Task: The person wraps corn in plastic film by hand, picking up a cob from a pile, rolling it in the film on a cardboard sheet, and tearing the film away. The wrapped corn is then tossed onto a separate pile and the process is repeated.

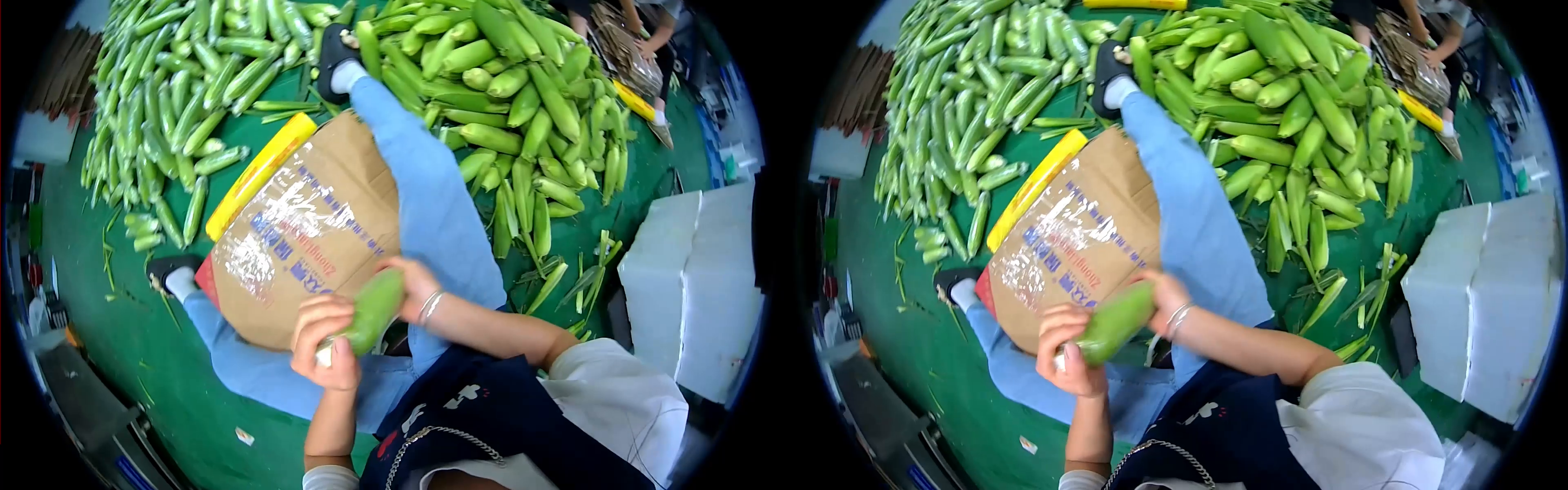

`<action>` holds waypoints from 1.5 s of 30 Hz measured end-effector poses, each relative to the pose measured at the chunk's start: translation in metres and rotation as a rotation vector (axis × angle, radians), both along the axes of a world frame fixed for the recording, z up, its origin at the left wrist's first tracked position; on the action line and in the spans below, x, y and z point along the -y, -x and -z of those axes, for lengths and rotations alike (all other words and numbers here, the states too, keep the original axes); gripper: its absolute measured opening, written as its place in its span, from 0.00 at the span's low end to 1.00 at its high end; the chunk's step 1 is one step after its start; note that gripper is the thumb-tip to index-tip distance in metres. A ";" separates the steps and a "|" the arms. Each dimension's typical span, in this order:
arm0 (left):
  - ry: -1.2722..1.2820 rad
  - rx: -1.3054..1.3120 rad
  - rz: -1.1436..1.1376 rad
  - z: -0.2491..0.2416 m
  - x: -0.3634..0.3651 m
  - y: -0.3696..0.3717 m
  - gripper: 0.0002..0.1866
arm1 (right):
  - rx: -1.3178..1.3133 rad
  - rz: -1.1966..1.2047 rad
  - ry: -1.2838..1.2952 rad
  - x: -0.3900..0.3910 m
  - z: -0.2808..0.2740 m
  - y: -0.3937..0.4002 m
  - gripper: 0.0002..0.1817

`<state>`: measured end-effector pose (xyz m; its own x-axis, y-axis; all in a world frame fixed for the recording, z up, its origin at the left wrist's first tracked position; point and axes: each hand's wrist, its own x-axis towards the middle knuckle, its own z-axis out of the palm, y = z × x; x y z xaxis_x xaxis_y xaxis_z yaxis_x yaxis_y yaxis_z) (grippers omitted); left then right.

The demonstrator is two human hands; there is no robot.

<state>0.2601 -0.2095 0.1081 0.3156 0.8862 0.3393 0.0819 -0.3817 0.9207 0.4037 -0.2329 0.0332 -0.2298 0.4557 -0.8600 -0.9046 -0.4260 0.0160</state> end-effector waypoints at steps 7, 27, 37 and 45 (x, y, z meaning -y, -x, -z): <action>0.377 0.286 -0.165 0.048 -0.096 0.015 0.32 | 0.619 -0.710 -0.721 -0.054 -0.031 -0.029 0.18; 0.405 -0.785 -0.604 0.121 -0.143 0.212 0.20 | 2.370 -0.809 -0.308 -0.065 0.093 -0.278 0.26; 0.412 -1.242 -0.629 0.154 -0.082 0.150 0.21 | 1.937 -0.744 -1.456 -0.183 0.006 0.014 0.27; 0.849 0.269 -0.525 0.098 -0.095 0.142 0.15 | 2.183 -1.243 -1.680 -0.179 0.050 0.067 0.30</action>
